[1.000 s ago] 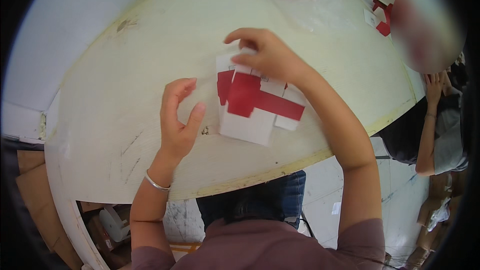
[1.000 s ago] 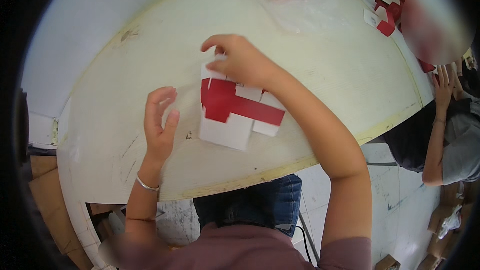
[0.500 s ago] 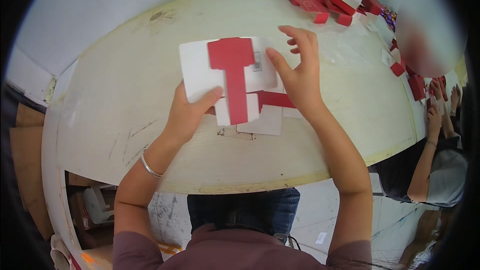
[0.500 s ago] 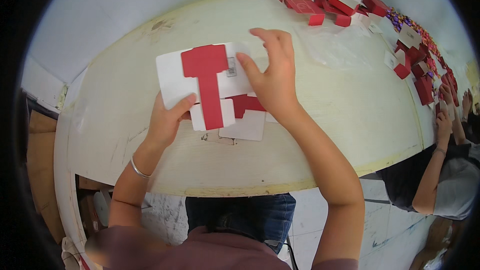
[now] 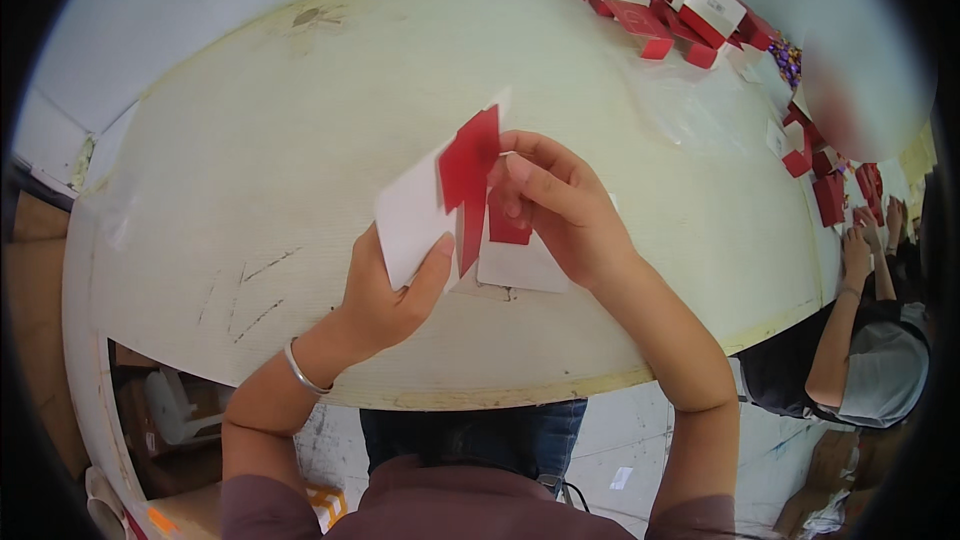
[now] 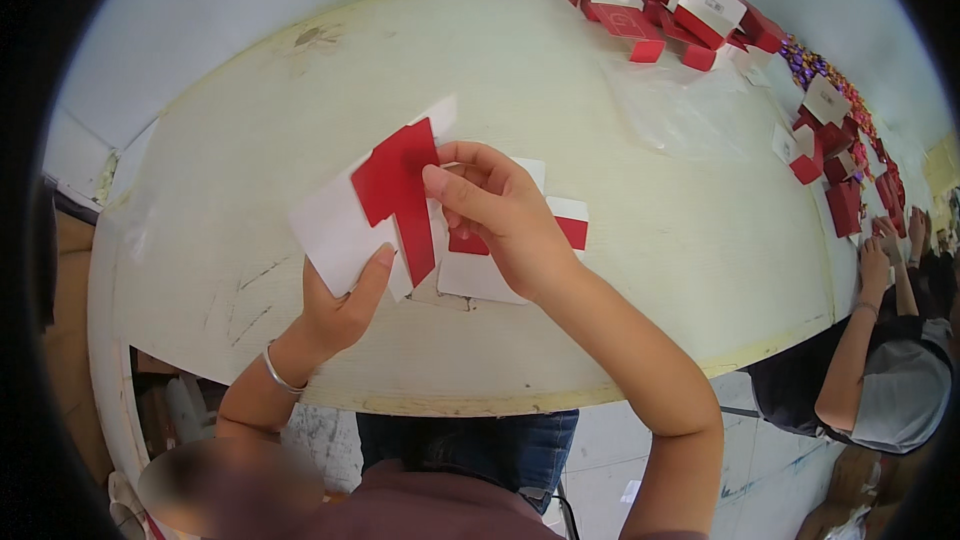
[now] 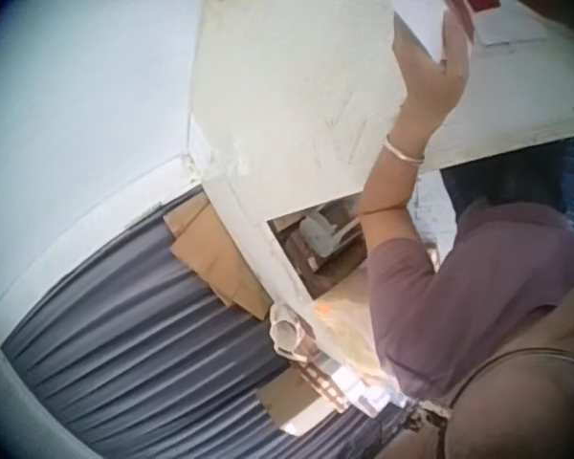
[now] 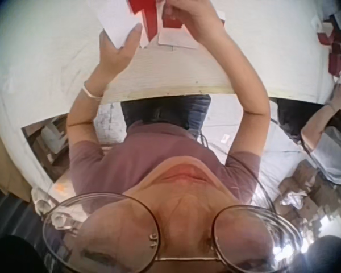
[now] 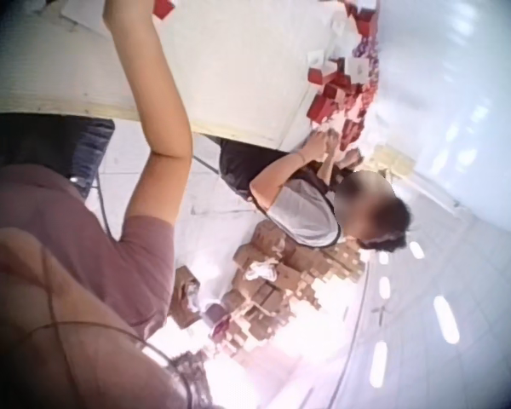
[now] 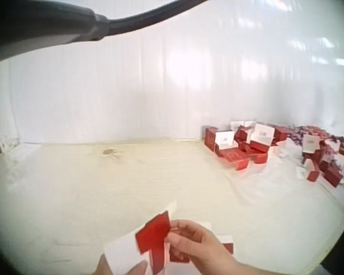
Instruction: The person folds flat red and white paper boxes into small rectangular containers. After assembling several boxes, the person places wrapped candies into the boxes and closes the lids.
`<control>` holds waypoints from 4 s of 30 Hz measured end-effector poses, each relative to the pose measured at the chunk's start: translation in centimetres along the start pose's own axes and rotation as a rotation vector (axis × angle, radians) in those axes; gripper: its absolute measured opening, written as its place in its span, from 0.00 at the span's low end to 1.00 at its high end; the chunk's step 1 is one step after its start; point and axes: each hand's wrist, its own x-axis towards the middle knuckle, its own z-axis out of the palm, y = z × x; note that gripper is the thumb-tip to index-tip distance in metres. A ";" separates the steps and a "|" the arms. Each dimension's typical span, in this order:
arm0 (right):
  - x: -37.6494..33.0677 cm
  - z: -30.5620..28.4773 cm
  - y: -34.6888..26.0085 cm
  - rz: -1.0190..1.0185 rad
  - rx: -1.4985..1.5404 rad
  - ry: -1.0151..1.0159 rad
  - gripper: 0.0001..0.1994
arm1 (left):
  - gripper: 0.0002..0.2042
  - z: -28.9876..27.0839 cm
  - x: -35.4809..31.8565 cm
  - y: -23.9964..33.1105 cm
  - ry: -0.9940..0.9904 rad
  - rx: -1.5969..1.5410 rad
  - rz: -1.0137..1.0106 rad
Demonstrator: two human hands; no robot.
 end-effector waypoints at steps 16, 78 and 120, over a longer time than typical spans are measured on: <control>0.3 0.0 0.4 -0.030 0.050 -0.102 0.21 | 0.12 -2.7 2.7 0.3 0.096 -0.363 -0.242; 0.3 0.5 -0.1 -0.104 -0.021 -0.077 0.26 | 0.22 -1.3 1.7 0.0 0.004 -0.251 0.080; -0.6 1.0 0.9 -0.200 -0.483 -0.133 0.07 | 0.16 -2.6 2.3 -0.6 -0.384 -0.266 -0.235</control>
